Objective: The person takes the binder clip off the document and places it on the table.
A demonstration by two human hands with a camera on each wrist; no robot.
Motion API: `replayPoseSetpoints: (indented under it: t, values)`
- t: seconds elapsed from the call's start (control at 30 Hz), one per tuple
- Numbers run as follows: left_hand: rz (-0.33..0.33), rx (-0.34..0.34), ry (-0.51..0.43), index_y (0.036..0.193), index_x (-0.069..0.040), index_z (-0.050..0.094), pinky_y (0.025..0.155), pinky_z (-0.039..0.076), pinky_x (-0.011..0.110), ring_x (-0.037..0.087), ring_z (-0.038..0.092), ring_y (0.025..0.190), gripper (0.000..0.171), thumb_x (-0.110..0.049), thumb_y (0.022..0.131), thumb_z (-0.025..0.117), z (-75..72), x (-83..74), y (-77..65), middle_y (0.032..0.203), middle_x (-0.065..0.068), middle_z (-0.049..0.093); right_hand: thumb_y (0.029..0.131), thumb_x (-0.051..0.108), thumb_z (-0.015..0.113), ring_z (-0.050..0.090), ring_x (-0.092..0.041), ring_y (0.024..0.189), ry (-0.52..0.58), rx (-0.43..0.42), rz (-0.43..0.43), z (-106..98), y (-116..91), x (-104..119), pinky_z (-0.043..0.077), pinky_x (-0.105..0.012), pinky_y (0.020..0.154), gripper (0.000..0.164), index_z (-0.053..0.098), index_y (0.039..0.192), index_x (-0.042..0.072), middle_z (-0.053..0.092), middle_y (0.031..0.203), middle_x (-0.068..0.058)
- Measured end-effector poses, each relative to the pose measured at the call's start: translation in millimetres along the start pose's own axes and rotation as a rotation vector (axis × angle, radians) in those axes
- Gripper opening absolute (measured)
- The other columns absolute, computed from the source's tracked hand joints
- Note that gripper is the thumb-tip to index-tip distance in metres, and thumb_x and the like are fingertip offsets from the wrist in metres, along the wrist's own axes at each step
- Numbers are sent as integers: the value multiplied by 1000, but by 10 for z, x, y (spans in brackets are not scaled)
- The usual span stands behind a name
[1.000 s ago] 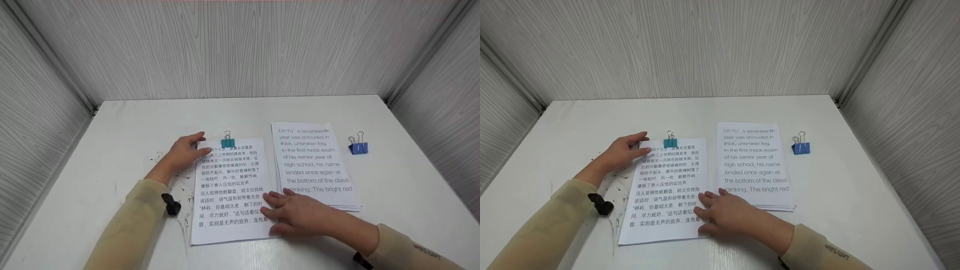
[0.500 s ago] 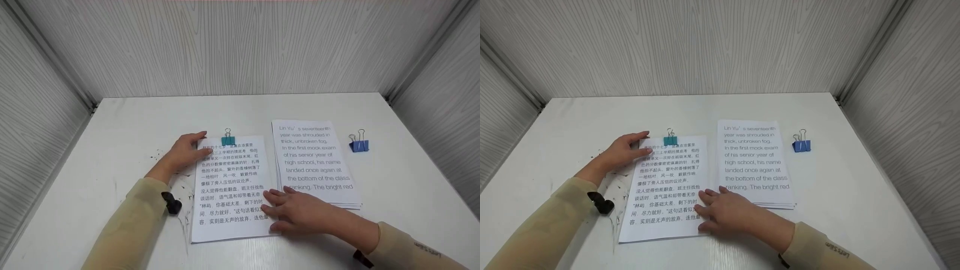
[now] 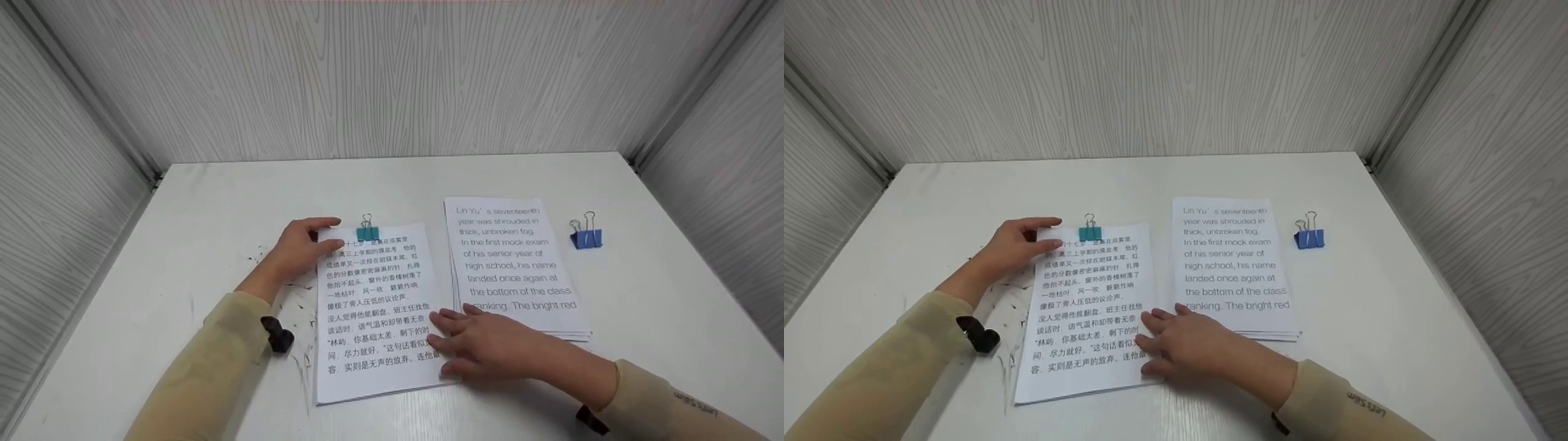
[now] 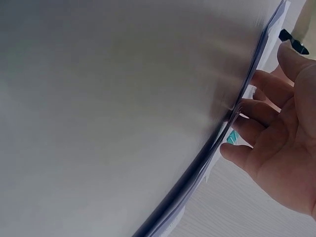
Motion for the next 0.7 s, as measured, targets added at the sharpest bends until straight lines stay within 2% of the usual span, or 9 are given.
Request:
replayPoseSetpoints:
  t: [0.07, 0.13, 0.27, 0.37, 0.5, 0.7]
  values:
    - [-1, -9, -37, 151, -25, 63, 90, 50, 39, 28, 58, 105, 55, -35, 99, 78, 5, -12, -22, 131, 9, 62, 107, 52, 58, 37, -30, 155, -9, -9, -10, -2, -4, 7, 28, -57, 125, 59, 58, 154, 17, 39, 167, -11]
    - [4, -2, -86, 150, -24, 64, 83, 51, 35, 27, 60, 101, 53, -33, 100, 77, 14, -23, -43, 133, 7, 63, 107, 51, 58, 38, -31, 154, -21, -23, -26, -11, -7, 19, 30, -58, 124, 58, 59, 153, 16, 41, 166, -12]
    - [9, 68, -219, 151, -19, 63, 81, 58, 28, 25, 70, 103, 49, -26, 104, 72, 63, -39, -69, 138, 7, 66, 107, 50, 58, 40, -32, 152, -33, -44, -47, -27, -12, 34, 32, -59, 123, 57, 60, 152, 15, 43, 164, -14]
    - [-3, 132, -288, 151, -17, 62, 80, 61, 29, 27, 76, 101, 46, -22, 106, 68, 118, -36, -77, 134, 11, 69, 107, 51, 58, 41, -33, 152, -40, -51, -53, -27, -14, 33, 33, -59, 122, 57, 60, 152, 15, 43, 164, -15]
    - [-1, 163, -317, 152, -14, 61, 80, 62, 28, 26, 77, 100, 46, -15, 106, 67, 158, -18, -74, 139, 13, 68, 107, 51, 58, 42, -34, 151, -52, -58, -58, -25, -16, 30, 34, -59, 121, 58, 61, 152, 15, 44, 163, -15]
    - [7, 137, -289, 154, -12, 57, 81, 59, 25, 22, 74, 103, 52, -7, 103, 68, 162, -1, -60, 150, 11, 61, 107, 51, 58, 40, -32, 153, -55, -42, -45, -16, 1, 22, 32, -58, 123, 58, 59, 153, 16, 42, 165, -14]
Point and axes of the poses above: each hand's wrist, its own y-axis towards the middle knuckle, its own z-axis out of the palm, x = y × z, the point moved 7 cm from there along y, towards the middle knuckle
